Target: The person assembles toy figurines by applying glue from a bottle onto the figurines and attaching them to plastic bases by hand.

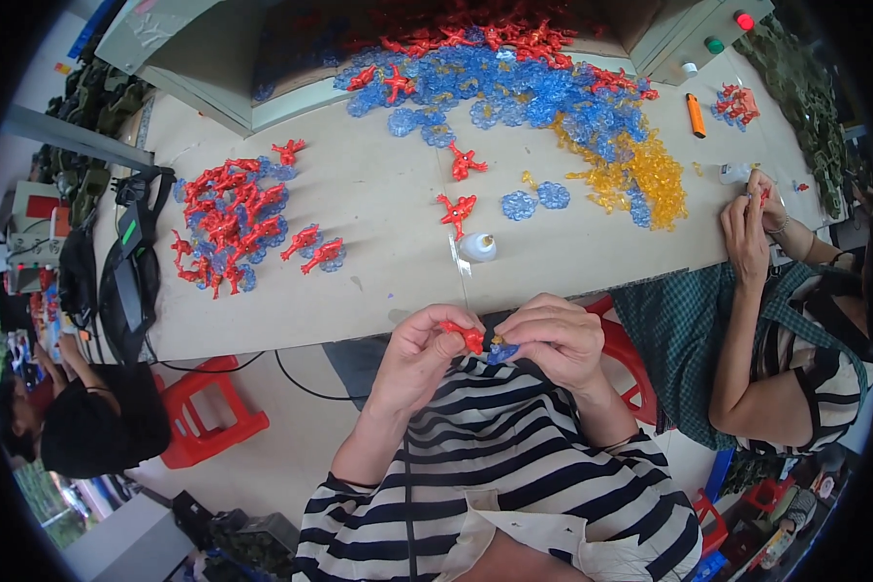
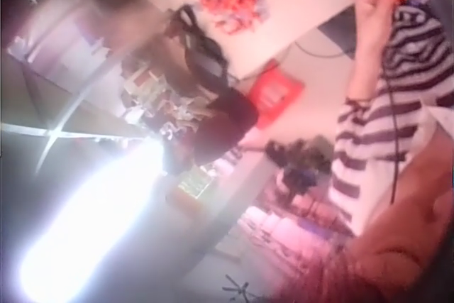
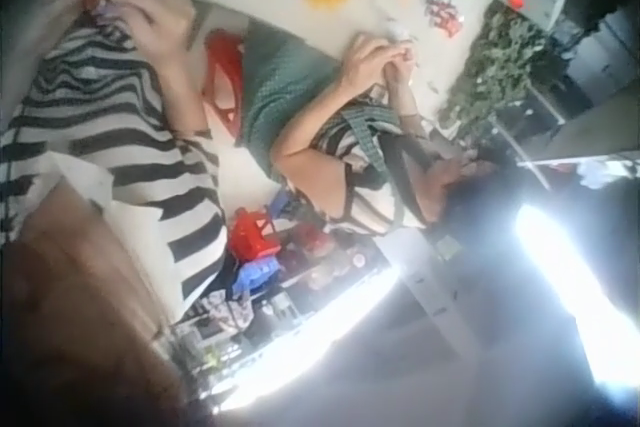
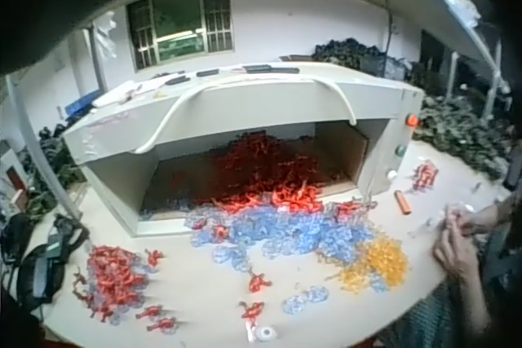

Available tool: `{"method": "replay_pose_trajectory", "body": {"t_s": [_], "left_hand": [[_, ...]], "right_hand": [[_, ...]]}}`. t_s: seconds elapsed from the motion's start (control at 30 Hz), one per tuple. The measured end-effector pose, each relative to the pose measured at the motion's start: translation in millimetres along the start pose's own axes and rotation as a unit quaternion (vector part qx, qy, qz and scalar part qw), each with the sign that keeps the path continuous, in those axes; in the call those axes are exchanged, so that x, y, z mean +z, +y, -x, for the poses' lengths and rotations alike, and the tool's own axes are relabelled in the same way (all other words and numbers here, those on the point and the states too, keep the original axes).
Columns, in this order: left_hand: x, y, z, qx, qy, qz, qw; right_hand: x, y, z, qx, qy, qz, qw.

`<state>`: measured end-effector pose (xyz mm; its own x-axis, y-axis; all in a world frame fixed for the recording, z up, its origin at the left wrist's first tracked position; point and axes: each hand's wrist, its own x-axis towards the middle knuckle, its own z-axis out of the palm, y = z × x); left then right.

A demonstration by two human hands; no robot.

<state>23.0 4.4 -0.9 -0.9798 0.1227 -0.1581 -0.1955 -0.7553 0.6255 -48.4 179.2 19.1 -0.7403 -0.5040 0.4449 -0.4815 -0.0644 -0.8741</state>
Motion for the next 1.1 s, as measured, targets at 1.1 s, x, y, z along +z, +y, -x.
{"method": "replay_pose_trajectory", "body": {"t_s": [1.1], "left_hand": [[4.5, -0.6, -9.1, 0.262, -0.006, -0.342, 0.902]], "right_hand": [[16.9, -0.7, 21.3, 0.175, 0.054, -0.191, 0.964]]}}
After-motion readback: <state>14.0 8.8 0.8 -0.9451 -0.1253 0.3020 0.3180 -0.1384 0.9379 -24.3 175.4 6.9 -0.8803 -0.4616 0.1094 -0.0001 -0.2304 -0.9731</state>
